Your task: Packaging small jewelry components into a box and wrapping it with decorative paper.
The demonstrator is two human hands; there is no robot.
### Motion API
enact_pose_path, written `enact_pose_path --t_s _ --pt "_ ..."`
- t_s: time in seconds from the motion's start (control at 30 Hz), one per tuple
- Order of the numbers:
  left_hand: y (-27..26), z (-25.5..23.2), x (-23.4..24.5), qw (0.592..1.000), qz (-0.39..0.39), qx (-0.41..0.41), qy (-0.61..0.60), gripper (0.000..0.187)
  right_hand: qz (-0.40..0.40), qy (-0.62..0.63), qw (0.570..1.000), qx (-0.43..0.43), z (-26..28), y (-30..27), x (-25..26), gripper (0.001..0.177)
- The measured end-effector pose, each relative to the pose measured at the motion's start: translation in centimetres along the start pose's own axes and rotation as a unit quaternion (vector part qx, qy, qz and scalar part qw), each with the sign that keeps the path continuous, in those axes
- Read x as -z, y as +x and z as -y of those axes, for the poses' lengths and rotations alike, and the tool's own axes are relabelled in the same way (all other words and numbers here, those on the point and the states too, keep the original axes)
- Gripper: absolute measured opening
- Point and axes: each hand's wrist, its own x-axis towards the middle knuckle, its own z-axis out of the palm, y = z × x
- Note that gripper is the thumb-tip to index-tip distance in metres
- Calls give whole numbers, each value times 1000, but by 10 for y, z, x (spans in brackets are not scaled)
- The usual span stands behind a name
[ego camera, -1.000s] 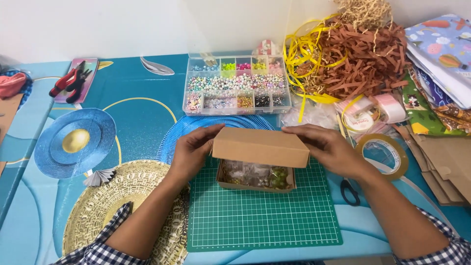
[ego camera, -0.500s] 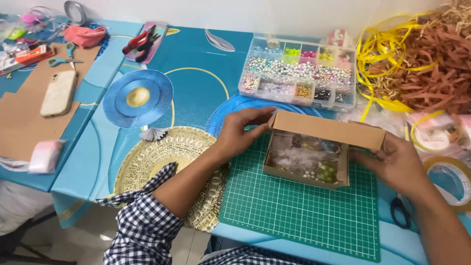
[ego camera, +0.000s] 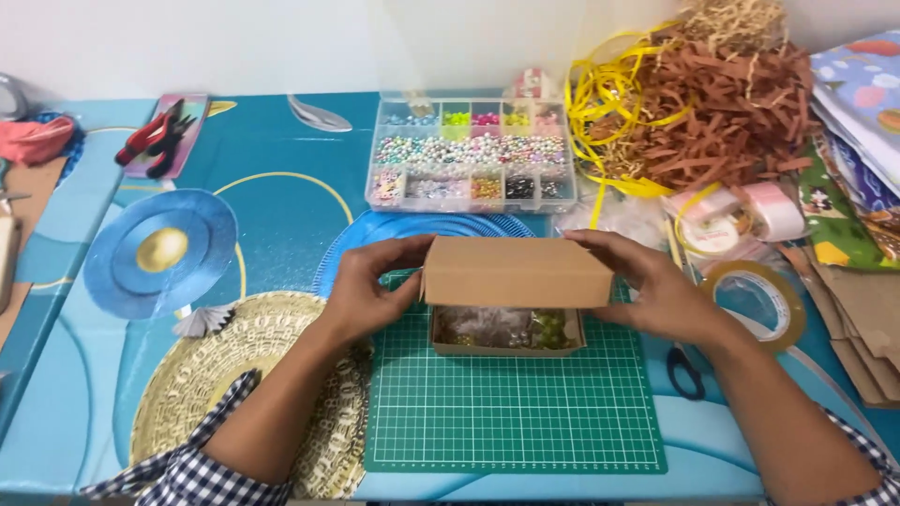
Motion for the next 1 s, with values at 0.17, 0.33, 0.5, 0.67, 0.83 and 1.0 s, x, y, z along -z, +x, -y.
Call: enact_pose_path --t_s 0.17,0.33,0.5,0.67,0.83,1.0 --pt "2 -4 5 1000 -4 20 21 39 -3 -78 997 17 6 1 -2 86" --pt "3 -34 7 994 -3 70 -82 39 -2 -148 986 72 21 2 3 56" --pt "6 -56 11 995 72 51 -54 48 25 -155 986 63 32 -2 -1 50" --pt "9 -63 25 985 161 48 -45 115 58 -139 984 96 41 -8 5 64" --pt "2 -63 20 951 304 20 45 158 176 -166 960 139 27 -15 4 130" --pt "-6 -67 -1 958 269 -15 99 124 173 -265 931 179 16 -12 -5 121"
